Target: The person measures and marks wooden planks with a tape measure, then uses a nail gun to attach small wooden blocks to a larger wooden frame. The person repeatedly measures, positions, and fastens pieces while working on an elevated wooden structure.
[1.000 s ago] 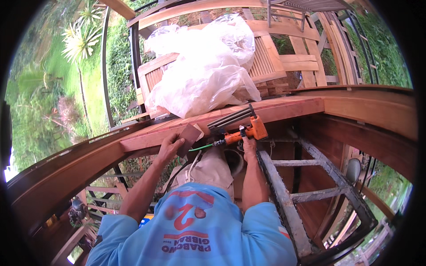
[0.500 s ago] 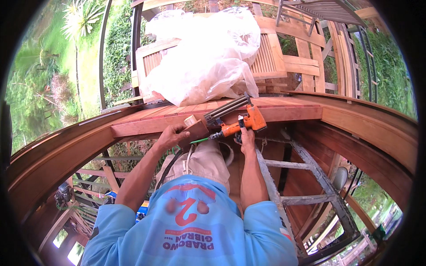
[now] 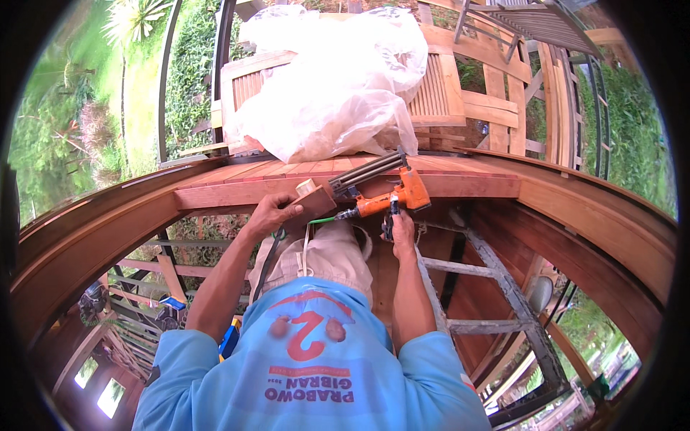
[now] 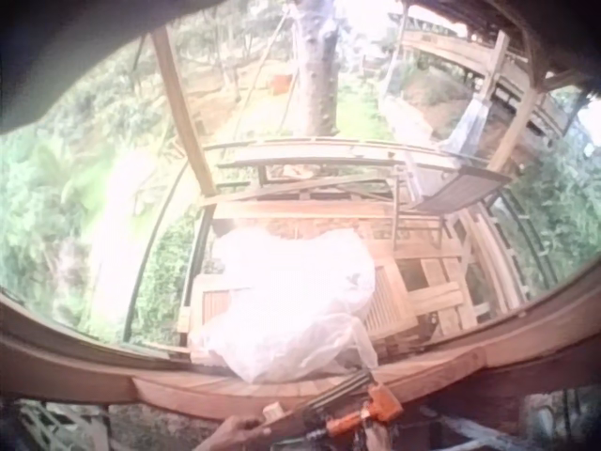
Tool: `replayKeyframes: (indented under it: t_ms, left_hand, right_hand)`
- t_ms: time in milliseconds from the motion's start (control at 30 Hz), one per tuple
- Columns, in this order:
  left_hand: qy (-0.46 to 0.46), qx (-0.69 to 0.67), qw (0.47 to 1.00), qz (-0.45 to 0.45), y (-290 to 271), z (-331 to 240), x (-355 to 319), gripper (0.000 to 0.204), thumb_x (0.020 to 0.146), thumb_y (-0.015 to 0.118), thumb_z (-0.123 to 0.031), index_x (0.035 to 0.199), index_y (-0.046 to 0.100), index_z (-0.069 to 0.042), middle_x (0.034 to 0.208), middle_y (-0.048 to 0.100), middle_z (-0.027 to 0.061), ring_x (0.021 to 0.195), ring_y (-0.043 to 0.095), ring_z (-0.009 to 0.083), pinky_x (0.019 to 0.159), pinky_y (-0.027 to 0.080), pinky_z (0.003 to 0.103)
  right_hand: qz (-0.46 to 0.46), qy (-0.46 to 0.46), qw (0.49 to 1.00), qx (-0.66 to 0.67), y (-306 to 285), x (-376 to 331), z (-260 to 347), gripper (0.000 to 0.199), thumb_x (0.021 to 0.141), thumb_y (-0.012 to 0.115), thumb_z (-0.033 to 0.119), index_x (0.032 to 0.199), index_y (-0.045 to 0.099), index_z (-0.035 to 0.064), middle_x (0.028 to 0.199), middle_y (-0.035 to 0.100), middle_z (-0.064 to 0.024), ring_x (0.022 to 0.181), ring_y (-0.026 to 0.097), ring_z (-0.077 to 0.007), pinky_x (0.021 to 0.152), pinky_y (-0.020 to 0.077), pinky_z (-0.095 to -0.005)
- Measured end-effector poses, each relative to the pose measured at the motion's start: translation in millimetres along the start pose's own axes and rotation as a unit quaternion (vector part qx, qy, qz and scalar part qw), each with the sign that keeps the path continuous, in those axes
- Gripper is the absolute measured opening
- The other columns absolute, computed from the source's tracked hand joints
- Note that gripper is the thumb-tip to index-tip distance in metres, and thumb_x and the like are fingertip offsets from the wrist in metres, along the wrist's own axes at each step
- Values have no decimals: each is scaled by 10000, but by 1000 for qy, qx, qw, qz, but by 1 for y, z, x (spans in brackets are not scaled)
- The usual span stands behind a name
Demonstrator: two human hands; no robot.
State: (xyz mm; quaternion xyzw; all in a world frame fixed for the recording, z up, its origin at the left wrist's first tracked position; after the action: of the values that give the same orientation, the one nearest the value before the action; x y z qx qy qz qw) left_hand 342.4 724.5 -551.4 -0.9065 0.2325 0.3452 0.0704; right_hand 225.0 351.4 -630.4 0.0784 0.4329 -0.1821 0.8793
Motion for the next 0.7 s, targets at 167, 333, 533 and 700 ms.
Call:
replayKeyframes:
  t_ms: [167, 333, 533, 700]
  left_hand:
    - [-33, -115, 991, 58, 15, -17, -22, 350, 1026, 820, -358, 1203, 782, -58, 975, 711, -26, 911, 614, 74, 813, 508, 283]
    - [-6, -246, 962, 115, 45, -47, -46, 403, 1038, 799, -301, 1332, 727, -34, 1178, 729, -21, 1080, 637, 77, 993, 503, 283]
    - [-28, -296, 949, 102, 56, -40, -52, 457, 1064, 755, -282, 1442, 683, -35, 1230, 734, -9, 1126, 649, 90, 1046, 505, 296]
    - [-43, -328, 941, 79, 37, -14, -56, 422, 1053, 766, -293, 1390, 709, -45, 1193, 739, -12, 1071, 663, 80, 995, 518, 284]
  right_hand:
    - [-124, 14, 990, 67, -11, -43, 3, 333, 1047, 589, 229, 1354, 626, 106, 1002, 677, -36, 834, 691, -127, 592, 639, -319]
    - [69, -87, 990, -90, 58, -91, 56, 477, 956, 762, 110, 1417, 653, 58, 1155, 705, -71, 999, 698, -174, 772, 658, -342]
    - [241, -281, 883, -286, 166, -117, 112, 678, 796, 911, 158, 1412, 644, 61, 1300, 717, -138, 1181, 716, -342, 1039, 571, -425]
    - [314, -236, 862, -321, 197, -110, 108, 790, 759, 968, 272, 1443, 613, 94, 1303, 717, -146, 1186, 721, -350, 1021, 584, -416]
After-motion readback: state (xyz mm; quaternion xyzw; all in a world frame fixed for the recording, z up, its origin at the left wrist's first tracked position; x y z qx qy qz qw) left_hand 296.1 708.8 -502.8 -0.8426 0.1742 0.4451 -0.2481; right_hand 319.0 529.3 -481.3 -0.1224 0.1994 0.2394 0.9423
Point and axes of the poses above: each hand's wrist, its own x-axis towards the middle knuckle, its own y-axis out of the palm, z = x × y, the point moved 7 cm from there along x, towards the middle knuckle
